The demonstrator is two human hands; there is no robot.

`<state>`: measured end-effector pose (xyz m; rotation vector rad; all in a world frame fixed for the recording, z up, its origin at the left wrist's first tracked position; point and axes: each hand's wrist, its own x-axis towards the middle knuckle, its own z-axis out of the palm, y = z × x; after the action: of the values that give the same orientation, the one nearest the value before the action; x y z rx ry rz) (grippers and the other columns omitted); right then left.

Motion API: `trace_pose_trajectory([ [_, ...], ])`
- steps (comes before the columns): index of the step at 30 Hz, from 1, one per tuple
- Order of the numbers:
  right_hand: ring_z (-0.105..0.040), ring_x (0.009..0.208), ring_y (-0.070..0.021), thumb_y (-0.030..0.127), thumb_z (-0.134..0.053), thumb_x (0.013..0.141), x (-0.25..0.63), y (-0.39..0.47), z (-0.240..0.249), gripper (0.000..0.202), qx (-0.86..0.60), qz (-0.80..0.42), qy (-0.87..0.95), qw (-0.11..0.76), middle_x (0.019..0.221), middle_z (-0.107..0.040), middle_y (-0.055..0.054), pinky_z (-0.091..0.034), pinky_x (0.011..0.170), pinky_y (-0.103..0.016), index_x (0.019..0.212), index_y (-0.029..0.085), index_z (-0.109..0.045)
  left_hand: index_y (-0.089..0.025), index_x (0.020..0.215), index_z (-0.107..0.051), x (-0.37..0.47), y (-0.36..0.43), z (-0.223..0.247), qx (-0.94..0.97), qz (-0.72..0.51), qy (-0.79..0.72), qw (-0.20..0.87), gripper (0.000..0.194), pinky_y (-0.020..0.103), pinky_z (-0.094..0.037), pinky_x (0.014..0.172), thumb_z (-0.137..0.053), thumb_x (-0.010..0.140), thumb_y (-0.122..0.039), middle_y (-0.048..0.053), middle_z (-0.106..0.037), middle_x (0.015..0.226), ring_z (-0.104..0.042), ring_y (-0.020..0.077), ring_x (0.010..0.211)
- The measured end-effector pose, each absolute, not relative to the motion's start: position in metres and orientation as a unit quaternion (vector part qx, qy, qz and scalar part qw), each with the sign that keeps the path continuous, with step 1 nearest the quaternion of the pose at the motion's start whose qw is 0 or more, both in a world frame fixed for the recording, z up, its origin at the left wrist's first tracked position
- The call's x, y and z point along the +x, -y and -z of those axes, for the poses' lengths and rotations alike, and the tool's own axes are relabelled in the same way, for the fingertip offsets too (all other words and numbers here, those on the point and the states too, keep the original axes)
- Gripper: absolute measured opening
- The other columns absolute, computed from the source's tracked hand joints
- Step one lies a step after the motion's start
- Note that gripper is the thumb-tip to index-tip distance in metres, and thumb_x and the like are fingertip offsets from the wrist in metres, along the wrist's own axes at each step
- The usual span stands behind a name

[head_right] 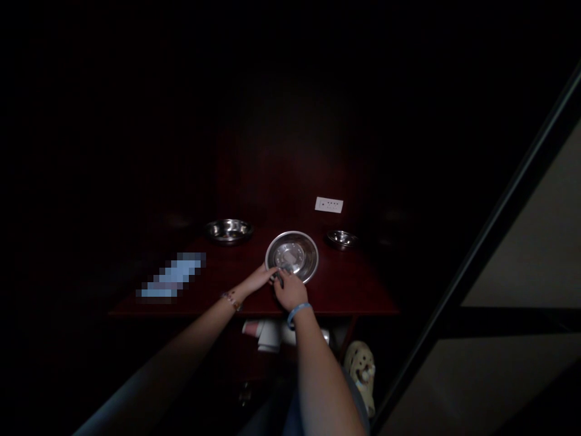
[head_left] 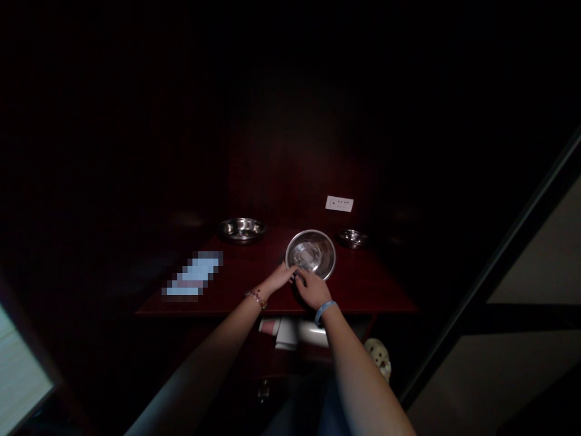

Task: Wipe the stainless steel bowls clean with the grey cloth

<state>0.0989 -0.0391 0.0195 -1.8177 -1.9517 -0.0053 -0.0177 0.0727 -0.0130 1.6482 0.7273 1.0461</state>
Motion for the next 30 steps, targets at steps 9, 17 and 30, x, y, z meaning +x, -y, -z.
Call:
trace_pose_trajectory([
  [9,-0.044,0.133,-0.0241,0.021,-0.063,0.073,0.119,0.034,-0.015,0.073,-0.562,-0.073,0.779,0.267,0.144,-0.049,-0.011,-0.033,0.112,-0.039,0.143,0.017,-0.042,-0.013,0.1,-0.063,-0.018,-0.076,0.014,0.663,-0.477,-0.28,0.505,0.044,0.038,-0.05,0.091,-0.062,0.079,-0.051,0.009,-0.073,0.088,-0.065,0.0248,0.098],
  [17,-0.053,0.125,-0.0186,0.015,-0.054,0.077,0.121,0.043,-0.026,0.062,-0.636,-0.034,0.743,0.206,0.136,-0.058,-0.002,-0.039,0.106,-0.03,0.138,0.027,-0.05,-0.011,0.111,-0.062,-0.017,-0.088,0.022,0.668,-0.488,-0.281,0.486,0.045,0.046,-0.038,0.107,-0.062,0.077,-0.041,0.014,-0.068,0.117,-0.058,0.029,0.117],
  [30,-0.026,0.143,-0.025,0.013,-0.037,0.092,0.131,0.048,-0.042,0.043,-0.708,0.223,0.656,0.135,0.132,-0.061,-0.011,0.002,0.118,-0.05,0.129,0.015,-0.059,-0.01,0.118,-0.06,-0.015,-0.091,0.024,0.665,-0.49,-0.273,0.494,0.041,0.045,-0.04,0.108,-0.056,0.079,-0.024,0.014,-0.066,0.123,-0.058,0.0274,0.117],
])
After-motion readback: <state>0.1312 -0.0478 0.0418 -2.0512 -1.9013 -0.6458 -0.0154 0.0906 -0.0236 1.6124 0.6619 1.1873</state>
